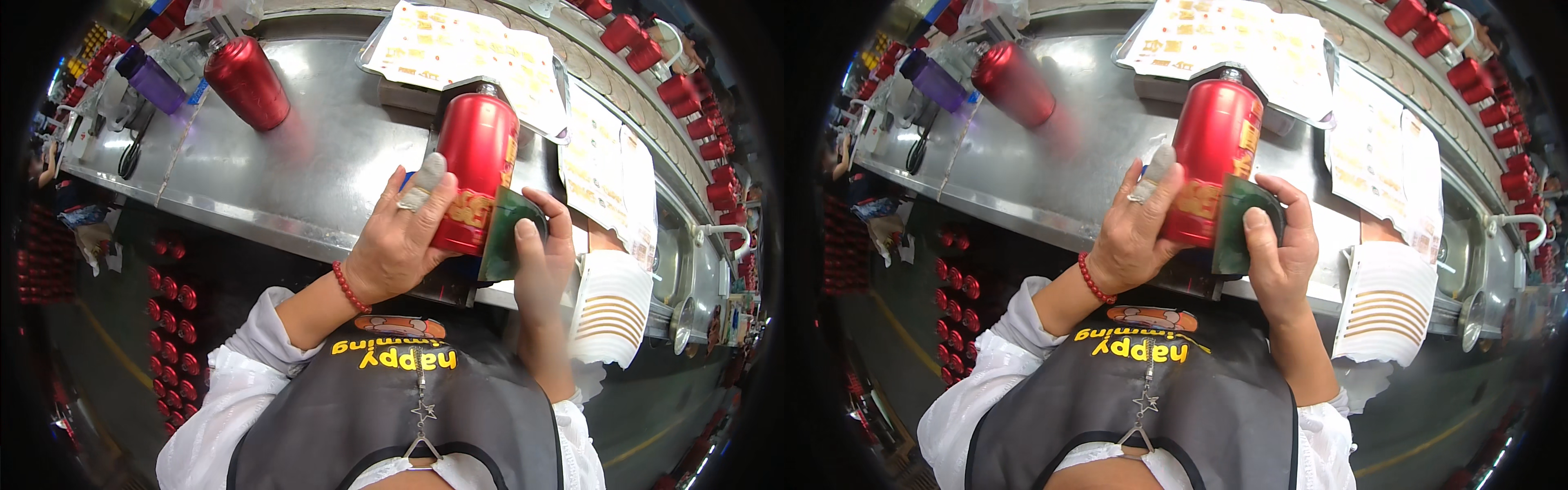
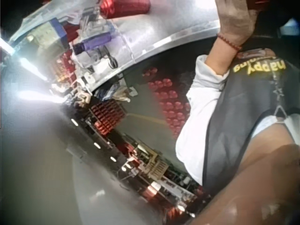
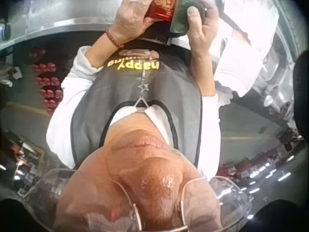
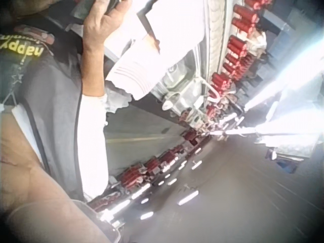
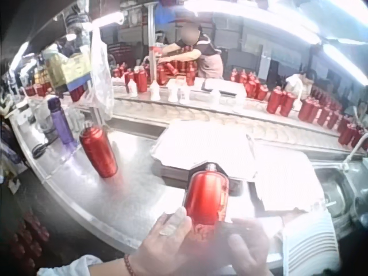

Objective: The person applies gold stickers to red cylindrical containers, wipes the surfaces with a green sponge, and smooths the labels with a wooden stick. The person repeats this process on multiple containers at a stainless steel workstation.

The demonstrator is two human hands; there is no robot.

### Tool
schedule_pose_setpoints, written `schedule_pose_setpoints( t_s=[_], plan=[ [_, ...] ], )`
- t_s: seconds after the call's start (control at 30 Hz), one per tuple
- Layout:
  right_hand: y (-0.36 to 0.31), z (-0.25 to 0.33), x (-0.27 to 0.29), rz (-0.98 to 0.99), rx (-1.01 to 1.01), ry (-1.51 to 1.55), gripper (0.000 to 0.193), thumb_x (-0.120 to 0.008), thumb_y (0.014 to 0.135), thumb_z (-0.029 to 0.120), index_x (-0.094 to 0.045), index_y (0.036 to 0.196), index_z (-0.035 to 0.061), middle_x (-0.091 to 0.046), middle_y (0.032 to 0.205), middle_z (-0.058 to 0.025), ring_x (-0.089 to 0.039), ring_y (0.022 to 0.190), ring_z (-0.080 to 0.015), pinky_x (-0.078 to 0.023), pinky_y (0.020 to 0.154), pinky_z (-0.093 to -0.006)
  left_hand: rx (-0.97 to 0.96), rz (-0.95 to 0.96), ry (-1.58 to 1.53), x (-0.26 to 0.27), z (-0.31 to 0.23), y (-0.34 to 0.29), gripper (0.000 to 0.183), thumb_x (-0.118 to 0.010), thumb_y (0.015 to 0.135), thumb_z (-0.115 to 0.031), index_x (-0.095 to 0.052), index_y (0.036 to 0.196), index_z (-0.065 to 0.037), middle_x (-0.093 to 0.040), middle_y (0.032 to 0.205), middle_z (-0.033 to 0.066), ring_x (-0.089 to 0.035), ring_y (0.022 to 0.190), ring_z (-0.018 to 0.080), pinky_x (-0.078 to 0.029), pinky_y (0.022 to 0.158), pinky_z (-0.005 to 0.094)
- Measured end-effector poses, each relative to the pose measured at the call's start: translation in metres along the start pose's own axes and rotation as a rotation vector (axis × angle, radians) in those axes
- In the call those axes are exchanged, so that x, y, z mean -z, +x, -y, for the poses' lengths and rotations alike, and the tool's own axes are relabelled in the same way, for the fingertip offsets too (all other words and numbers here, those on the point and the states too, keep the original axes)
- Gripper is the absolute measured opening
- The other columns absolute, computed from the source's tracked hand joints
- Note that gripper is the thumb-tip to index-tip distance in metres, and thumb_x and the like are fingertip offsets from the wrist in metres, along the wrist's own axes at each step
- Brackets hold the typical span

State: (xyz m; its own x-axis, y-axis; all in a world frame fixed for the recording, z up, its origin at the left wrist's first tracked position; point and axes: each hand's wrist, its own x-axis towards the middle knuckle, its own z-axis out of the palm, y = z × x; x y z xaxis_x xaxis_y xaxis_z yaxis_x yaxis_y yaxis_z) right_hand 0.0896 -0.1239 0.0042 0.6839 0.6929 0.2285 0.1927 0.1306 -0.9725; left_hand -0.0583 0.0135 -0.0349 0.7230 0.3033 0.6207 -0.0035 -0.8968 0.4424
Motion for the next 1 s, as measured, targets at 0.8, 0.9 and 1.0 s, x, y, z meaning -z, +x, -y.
schedule_pose_setpoints(
  t_s=[0.8, 0.9, 1.0],
  plan=[
    [-0.005, -0.037, 0.018, -0.006, -0.104, 0.103, 0.024, -0.055, 0.099, 0.011, -0.058, 0.119, -0.0016, -0.064, 0.103, -0.0057, -0.057, 0.093, -0.0099, -0.048, 0.085, -0.0247, -0.49, 0.313, 0.152, 0.032, 0.015, 0.021, 0.055, -0.066, 0.086, -0.046, -0.054, 0.138, -0.032, -0.06, 0.138, -0.0051, -0.032, 0.143, 0.0242, -0.002, 0.123, 0.0586],
    [-0.003, -0.037, 0.02, -0.019, -0.166, 0.183, 0.025, -0.055, 0.099, 0.01, -0.057, 0.12, -0.0019, -0.064, 0.104, -0.0059, -0.057, 0.094, -0.0099, -0.048, 0.085, -0.0247, -0.617, 0.332, 0.133, 0.024, 0.012, 0.045, 0.044, -0.062, 0.088, -0.051, -0.058, 0.128, -0.03, -0.065, 0.123, -0.0077, -0.041, 0.133, 0.0207, -0.002, 0.123, 0.0596],
    [-0.003, -0.033, 0.021, -0.017, -0.193, 0.217, 0.026, -0.055, 0.098, 0.008, -0.055, 0.122, -0.0023, -0.064, 0.105, -0.006, -0.057, 0.093, -0.0095, -0.048, 0.084, -0.0247, -0.661, 0.329, 0.106, 0.019, 0.014, 0.054, 0.038, -0.057, 0.092, -0.052, -0.06, 0.121, -0.028, -0.067, 0.116, -0.0086, -0.045, 0.128, 0.0192, -0.002, 0.123, 0.0608]
  ],
)
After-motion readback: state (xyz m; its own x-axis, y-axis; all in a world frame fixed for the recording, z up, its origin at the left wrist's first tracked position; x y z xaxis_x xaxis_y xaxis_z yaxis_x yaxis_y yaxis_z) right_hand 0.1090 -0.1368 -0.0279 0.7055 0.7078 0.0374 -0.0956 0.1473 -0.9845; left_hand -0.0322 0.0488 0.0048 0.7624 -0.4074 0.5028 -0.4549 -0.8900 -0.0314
